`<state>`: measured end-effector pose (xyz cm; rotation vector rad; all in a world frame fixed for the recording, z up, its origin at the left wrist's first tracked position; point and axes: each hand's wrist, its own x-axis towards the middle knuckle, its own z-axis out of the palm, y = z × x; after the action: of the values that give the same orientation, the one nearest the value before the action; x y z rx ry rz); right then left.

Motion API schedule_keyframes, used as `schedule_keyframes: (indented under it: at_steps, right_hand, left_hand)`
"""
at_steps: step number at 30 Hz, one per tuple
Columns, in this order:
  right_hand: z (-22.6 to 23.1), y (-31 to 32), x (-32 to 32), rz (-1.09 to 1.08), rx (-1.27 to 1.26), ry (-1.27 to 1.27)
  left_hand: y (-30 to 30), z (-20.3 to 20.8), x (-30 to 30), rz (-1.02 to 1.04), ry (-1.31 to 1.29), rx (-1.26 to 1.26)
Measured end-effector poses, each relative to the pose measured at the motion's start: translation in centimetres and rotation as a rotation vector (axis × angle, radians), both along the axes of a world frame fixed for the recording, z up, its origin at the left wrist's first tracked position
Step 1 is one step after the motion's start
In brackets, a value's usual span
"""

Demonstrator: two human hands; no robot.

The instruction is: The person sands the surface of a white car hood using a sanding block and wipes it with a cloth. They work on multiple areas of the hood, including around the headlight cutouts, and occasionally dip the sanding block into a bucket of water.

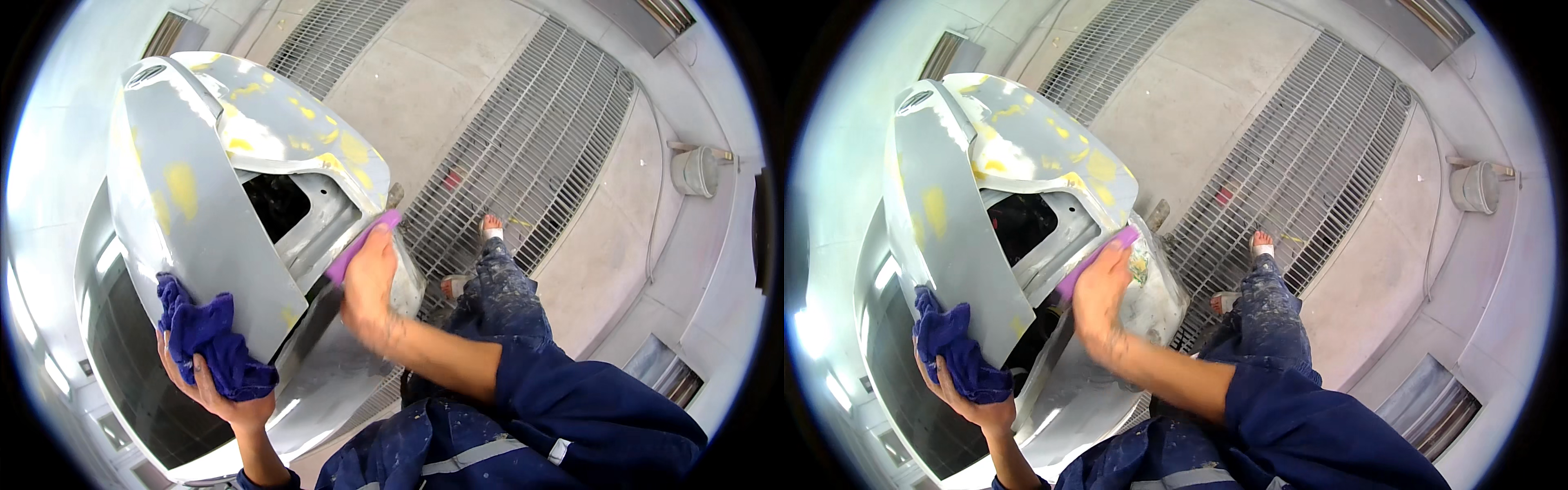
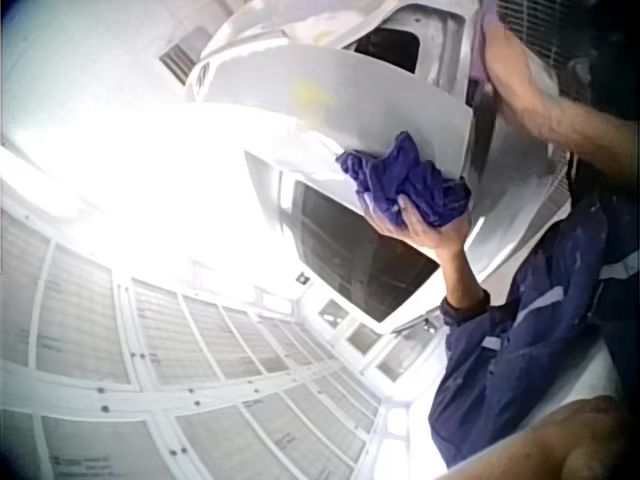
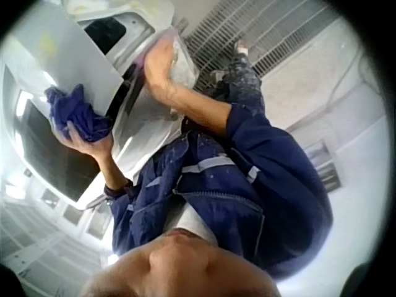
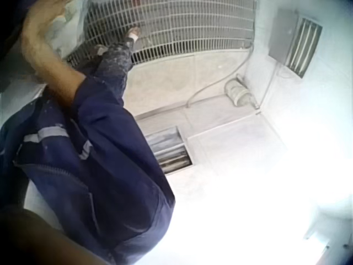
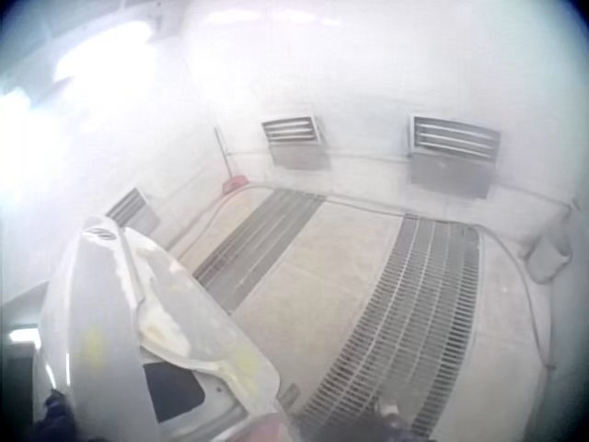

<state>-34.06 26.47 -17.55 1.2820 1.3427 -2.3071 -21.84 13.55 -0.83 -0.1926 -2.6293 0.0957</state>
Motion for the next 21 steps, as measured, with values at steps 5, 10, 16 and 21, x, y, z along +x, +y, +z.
schedule_keyframes:
  at_steps: [5,10,16,21]
  right_hand:
    - [-8.7,5.9,-6.3,-0.147,0.182,-0.025]
    - [-7.6,9.4,-5.2,0.105,0.429,0.151]
    - [0.7,6.5,0.2,0.49,0.655,0.528]
    - [2.0,9.3,-0.1,0.712,0.722,0.715]
  left_hand:
    - [1.0,0.3,-0.9,0.023,0.018,-0.025]
    - [0.4,0.2,-1.3,-0.021,0.04,-0.046]
    - [1.1,0.5,-1.4,-0.023,0.022,-0.031]
    - [0.9,0.7,-1.0,0.006,-0.022,-0.061]
